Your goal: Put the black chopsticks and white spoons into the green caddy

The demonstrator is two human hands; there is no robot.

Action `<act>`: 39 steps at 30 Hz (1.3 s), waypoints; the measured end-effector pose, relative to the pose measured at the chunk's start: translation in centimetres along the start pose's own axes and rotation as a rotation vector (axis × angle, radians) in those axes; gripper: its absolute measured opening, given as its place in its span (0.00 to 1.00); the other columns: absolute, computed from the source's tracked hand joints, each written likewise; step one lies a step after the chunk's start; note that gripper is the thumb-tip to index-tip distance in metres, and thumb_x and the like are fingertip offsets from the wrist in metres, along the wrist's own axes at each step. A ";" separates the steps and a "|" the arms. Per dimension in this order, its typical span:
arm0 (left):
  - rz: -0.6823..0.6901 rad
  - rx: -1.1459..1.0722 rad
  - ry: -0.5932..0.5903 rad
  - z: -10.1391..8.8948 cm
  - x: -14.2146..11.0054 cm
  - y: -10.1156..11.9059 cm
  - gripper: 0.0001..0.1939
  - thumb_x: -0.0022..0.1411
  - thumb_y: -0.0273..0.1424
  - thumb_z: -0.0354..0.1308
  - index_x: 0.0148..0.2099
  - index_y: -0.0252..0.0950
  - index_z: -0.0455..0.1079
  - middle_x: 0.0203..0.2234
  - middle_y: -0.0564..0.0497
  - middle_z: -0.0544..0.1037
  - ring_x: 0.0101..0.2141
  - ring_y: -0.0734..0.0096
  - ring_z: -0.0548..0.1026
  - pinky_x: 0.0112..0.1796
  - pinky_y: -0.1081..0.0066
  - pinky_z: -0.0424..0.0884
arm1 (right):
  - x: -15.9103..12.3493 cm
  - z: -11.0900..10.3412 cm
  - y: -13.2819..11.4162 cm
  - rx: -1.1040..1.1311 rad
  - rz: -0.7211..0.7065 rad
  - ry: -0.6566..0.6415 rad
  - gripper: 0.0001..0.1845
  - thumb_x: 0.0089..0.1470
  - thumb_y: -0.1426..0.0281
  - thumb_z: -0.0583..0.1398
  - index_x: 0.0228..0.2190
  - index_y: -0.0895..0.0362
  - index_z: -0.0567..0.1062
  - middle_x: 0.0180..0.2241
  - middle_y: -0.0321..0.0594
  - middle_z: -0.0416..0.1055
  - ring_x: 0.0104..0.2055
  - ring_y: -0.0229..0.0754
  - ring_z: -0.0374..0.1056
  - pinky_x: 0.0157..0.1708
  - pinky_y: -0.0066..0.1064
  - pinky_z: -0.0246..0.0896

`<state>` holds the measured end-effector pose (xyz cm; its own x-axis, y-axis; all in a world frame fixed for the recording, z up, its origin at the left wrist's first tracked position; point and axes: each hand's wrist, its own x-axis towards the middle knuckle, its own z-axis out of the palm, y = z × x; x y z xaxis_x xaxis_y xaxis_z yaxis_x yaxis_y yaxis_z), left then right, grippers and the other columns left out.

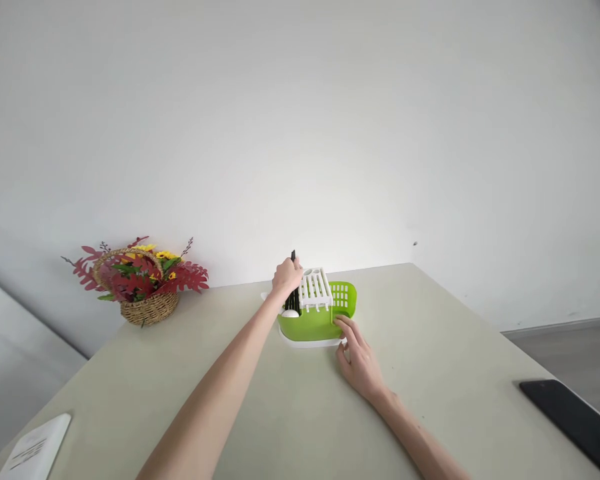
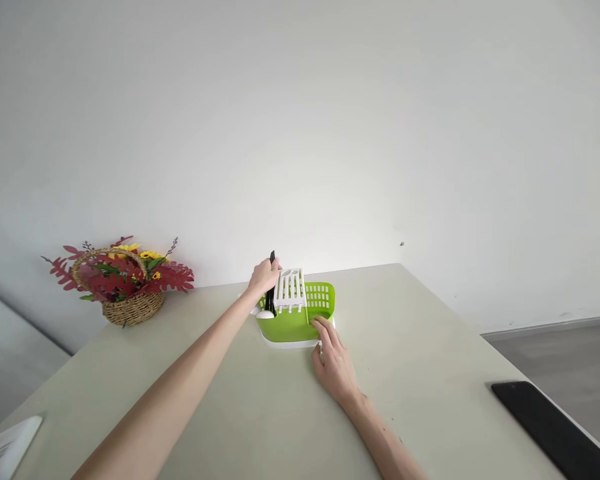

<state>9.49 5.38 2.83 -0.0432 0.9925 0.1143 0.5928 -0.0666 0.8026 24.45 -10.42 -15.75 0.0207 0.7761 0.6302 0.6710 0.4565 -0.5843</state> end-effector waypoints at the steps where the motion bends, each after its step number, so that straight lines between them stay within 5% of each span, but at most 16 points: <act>1: 0.016 -0.005 0.017 -0.1 -0.1 -0.2 0.16 0.70 0.43 0.53 0.32 0.40 0.67 0.35 0.40 0.82 0.43 0.54 0.80 0.44 0.63 0.69 | 0.0 0.1 0.0 0.004 0.001 -0.002 0.31 0.60 0.78 0.50 0.64 0.50 0.61 0.64 0.48 0.62 0.59 0.48 0.68 0.49 0.40 0.74; 9: 0.248 -0.309 0.264 -3.4 -0.1 1.6 0.19 0.77 0.43 0.35 0.36 0.41 0.57 0.26 0.54 0.76 0.28 0.73 0.77 0.38 0.71 0.72 | -0.1 -0.1 0.3 0.037 0.007 -0.016 0.32 0.59 0.78 0.50 0.63 0.51 0.61 0.63 0.49 0.62 0.53 0.46 0.71 0.45 0.38 0.76; 14: 0.629 -1.004 0.562 -9.7 -1.6 5.4 0.20 0.74 0.48 0.48 0.33 0.41 0.55 0.20 0.63 0.56 0.18 0.81 0.60 0.27 0.78 0.67 | -0.1 -0.3 0.0 0.081 0.027 -0.037 0.31 0.58 0.78 0.50 0.62 0.52 0.61 0.64 0.50 0.61 0.43 0.43 0.73 0.41 0.38 0.76; 18: 0.520 -1.188 0.567 -15.3 -4.1 5.6 0.19 0.76 0.43 0.48 0.32 0.39 0.56 0.19 0.63 0.50 0.15 0.82 0.49 0.16 0.79 0.48 | -0.1 -0.3 0.0 0.076 0.034 -0.045 0.31 0.59 0.78 0.50 0.62 0.51 0.61 0.64 0.49 0.61 0.42 0.42 0.73 0.40 0.36 0.76; 23: 0.387 -1.148 0.345 -19.0 -6.2 0.6 0.18 0.75 0.39 0.50 0.31 0.39 0.56 0.17 0.63 0.48 0.15 0.81 0.44 0.14 0.78 0.43 | -0.2 -0.1 0.2 0.108 0.058 -0.060 0.30 0.60 0.77 0.50 0.62 0.50 0.60 0.65 0.49 0.59 0.42 0.41 0.73 0.39 0.35 0.75; 28: -0.085 -0.671 0.079 -18.6 -6.8 -8.1 0.19 0.70 0.44 0.55 0.31 0.38 0.57 0.18 0.65 0.50 0.14 0.85 0.44 0.14 0.81 0.42 | -0.3 -0.1 0.1 0.120 0.064 -0.061 0.30 0.60 0.77 0.50 0.62 0.50 0.60 0.64 0.50 0.60 0.41 0.42 0.73 0.39 0.37 0.75; 33: -0.256 -0.374 0.107 -16.8 -8.0 -15.8 0.21 0.62 0.51 0.58 0.32 0.38 0.59 0.18 0.65 0.54 0.14 0.85 0.49 0.16 0.82 0.44 | -0.3 -0.1 0.0 0.105 0.065 -0.056 0.29 0.60 0.76 0.51 0.62 0.50 0.61 0.63 0.50 0.60 0.41 0.42 0.73 0.36 0.35 0.75; 39: -0.273 -0.194 0.130 -16.6 -9.4 -20.6 0.24 0.55 0.54 0.58 0.34 0.38 0.64 0.17 0.64 0.56 0.14 0.81 0.53 0.17 0.78 0.48 | -0.5 0.0 0.2 0.120 0.068 -0.063 0.30 0.60 0.76 0.51 0.62 0.50 0.61 0.63 0.51 0.60 0.40 0.41 0.73 0.37 0.36 0.76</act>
<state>-15.62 -4.30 -5.07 -0.2883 0.9559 -0.0563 0.3817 0.1687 0.9088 24.63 -10.68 -16.16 0.0138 0.8312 0.5558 0.5760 0.4477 -0.6839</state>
